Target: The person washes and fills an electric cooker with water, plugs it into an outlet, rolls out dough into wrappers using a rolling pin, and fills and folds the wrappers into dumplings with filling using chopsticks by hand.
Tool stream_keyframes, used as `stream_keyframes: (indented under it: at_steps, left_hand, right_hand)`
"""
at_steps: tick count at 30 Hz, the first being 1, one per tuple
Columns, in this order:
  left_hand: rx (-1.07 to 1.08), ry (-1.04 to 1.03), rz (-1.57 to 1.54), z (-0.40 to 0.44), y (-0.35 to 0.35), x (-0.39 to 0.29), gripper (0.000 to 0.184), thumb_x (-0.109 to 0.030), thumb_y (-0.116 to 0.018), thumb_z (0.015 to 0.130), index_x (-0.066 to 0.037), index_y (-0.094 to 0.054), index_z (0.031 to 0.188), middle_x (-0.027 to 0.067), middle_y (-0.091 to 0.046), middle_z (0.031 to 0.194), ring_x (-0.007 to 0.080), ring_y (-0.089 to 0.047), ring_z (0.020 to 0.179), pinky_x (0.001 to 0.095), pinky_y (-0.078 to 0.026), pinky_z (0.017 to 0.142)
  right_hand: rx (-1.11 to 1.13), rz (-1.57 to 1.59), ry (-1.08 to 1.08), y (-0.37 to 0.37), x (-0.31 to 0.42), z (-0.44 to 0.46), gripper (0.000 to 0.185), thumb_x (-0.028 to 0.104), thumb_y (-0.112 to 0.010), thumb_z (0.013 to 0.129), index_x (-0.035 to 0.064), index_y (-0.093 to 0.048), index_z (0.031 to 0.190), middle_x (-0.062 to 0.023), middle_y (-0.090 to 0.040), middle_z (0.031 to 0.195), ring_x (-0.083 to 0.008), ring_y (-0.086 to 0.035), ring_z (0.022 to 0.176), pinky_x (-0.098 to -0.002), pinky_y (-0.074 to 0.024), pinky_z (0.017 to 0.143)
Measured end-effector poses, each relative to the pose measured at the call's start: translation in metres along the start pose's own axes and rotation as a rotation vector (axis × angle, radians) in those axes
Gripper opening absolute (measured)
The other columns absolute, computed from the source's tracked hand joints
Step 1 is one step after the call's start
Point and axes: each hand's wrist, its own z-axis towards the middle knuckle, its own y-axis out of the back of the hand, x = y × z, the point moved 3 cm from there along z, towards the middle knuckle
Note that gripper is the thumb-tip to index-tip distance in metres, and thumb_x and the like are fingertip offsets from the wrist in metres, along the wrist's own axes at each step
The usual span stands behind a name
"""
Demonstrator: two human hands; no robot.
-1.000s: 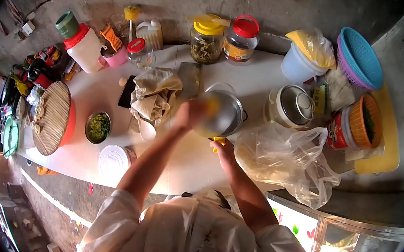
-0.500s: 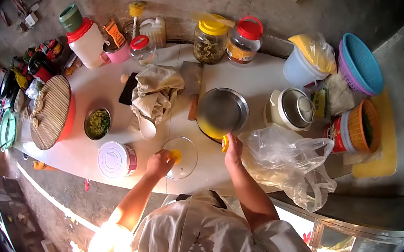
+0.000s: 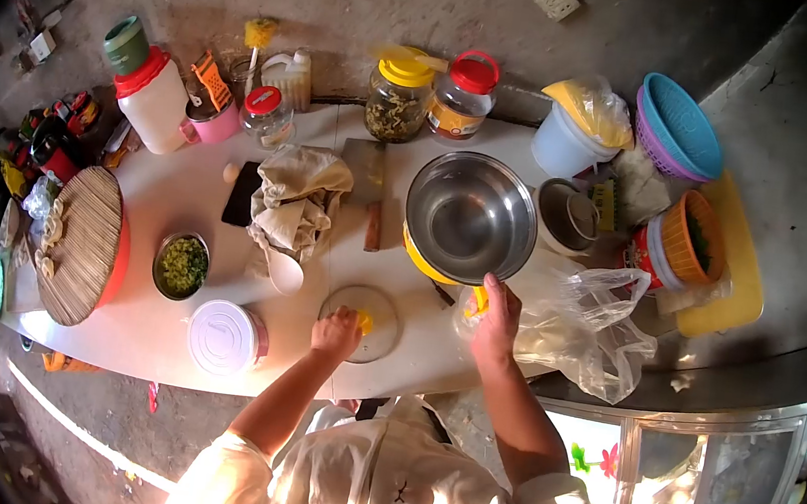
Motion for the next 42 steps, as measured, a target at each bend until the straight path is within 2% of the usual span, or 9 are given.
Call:
stream_keyframes:
  at_steps: [7,9,17,20,24,30,31,39,42]
  left_hand:
    - [-0.197,0.130,-0.089,-0.062,0.034,-0.021,0.041,-0.036,-0.061,0.077,-0.004,-0.053,0.100,0.0139,-0.056,0.097,0.0326,-0.060,0.081,0.0430,-0.049,0.068]
    - [-0.261,0.191,-0.092,-0.100,0.030,-0.018,0.038,-0.035,-0.060,0.078,-0.004,-0.053,0.099,0.0154,-0.056,0.095,0.0348,-0.059,0.079,0.0428,-0.049,0.068]
    - [-0.534,0.551,-0.249,-0.274,0.017,-0.077,0.019,-0.024,-0.066,0.075,-0.009,-0.055,0.080,0.0072,-0.051,0.074,0.0257,-0.056,0.063,0.0347,-0.047,0.056]
    - [-0.719,0.635,-0.282,-0.332,0.008,-0.097,0.018,-0.024,-0.066,0.076,-0.010,-0.055,0.078,0.0057,-0.051,0.073,0.0228,-0.056,0.061,0.0324,-0.047,0.055]
    - [-0.645,0.919,-0.415,-0.389,-0.004,-0.091,0.019,-0.027,-0.065,0.077,-0.010,-0.057,0.081,0.0070,-0.054,0.076,0.0239,-0.058,0.066,0.0336,-0.047,0.060]
    - [-0.790,1.085,-0.620,-0.526,-0.026,-0.057,0.027,-0.034,-0.059,0.080,-0.007,-0.061,0.082,0.0123,-0.058,0.080,0.0305,-0.059,0.075,0.0385,-0.047,0.067]
    - [-0.671,1.225,-0.630,-0.554,0.017,-0.118,0.026,-0.033,-0.059,0.080,-0.007,-0.061,0.081,0.0124,-0.058,0.079,0.0308,-0.058,0.075,0.0386,-0.046,0.066]
    - [-0.850,1.258,-0.655,-0.728,-0.051,0.059,0.026,-0.027,-0.057,0.083,-0.002,-0.061,0.086,0.0138,-0.061,0.073,0.0311,-0.060,0.074,0.0379,-0.046,0.065]
    - [-0.918,1.347,-0.687,-0.815,-0.020,0.082,0.027,-0.028,-0.057,0.084,-0.001,-0.061,0.089,0.0137,-0.064,0.080,0.0272,-0.062,0.074,0.0344,-0.047,0.065]
  right_hand:
    - [0.125,0.018,0.084,0.011,0.082,-0.048,0.021,0.022,-0.064,0.080,0.0114,-0.052,0.065,0.0053,-0.048,0.061,-0.0042,-0.043,0.055,-0.0205,-0.0336,0.051]
    - [0.262,0.062,0.052,0.033,0.096,-0.057,0.012,0.017,-0.058,0.081,0.0060,-0.060,0.081,-0.0010,-0.060,0.078,-0.0091,-0.053,0.068,-0.0214,-0.0409,0.057]
    - [0.559,0.074,-0.069,0.070,0.175,-0.110,0.009,0.018,-0.058,0.083,0.0097,-0.054,0.082,0.0023,-0.054,0.071,-0.0036,-0.040,0.050,-0.0177,-0.0307,0.043]
    - [0.906,0.180,-0.107,0.089,0.187,-0.122,0.022,0.019,-0.055,0.086,0.0059,-0.056,0.103,-0.0049,-0.058,0.098,-0.0119,-0.054,0.082,-0.0241,-0.0443,0.069]
    - [1.083,0.127,-0.089,0.085,0.184,-0.134,0.039,0.025,-0.052,0.089,0.0112,-0.047,0.124,-0.0090,-0.046,0.128,-0.0203,-0.044,0.118,-0.0371,-0.0362,0.098]
    - [1.391,0.159,-0.164,0.004,0.171,-0.272,0.038,0.034,-0.052,0.089,0.0043,-0.054,0.113,-0.0068,-0.058,0.113,-0.0183,-0.054,0.102,-0.0324,-0.0392,0.093]
    - [1.259,0.094,-0.328,0.009,0.207,-0.251,0.036,0.033,-0.052,0.088,0.0053,-0.056,0.110,-0.0063,-0.059,0.112,-0.0175,-0.055,0.101,-0.0323,-0.0402,0.091]
    - [1.150,0.108,-0.330,-0.125,0.044,-0.445,0.029,0.033,-0.054,0.088,0.0098,-0.060,0.105,-0.0035,-0.063,0.104,-0.0161,-0.058,0.096,-0.0323,-0.0439,0.086]
    - [1.479,0.227,-0.432,-0.185,0.019,-0.522,0.032,0.031,-0.048,0.091,0.0106,-0.055,0.115,-0.0042,-0.061,0.107,-0.0138,-0.059,0.089,-0.0278,-0.0470,0.075]
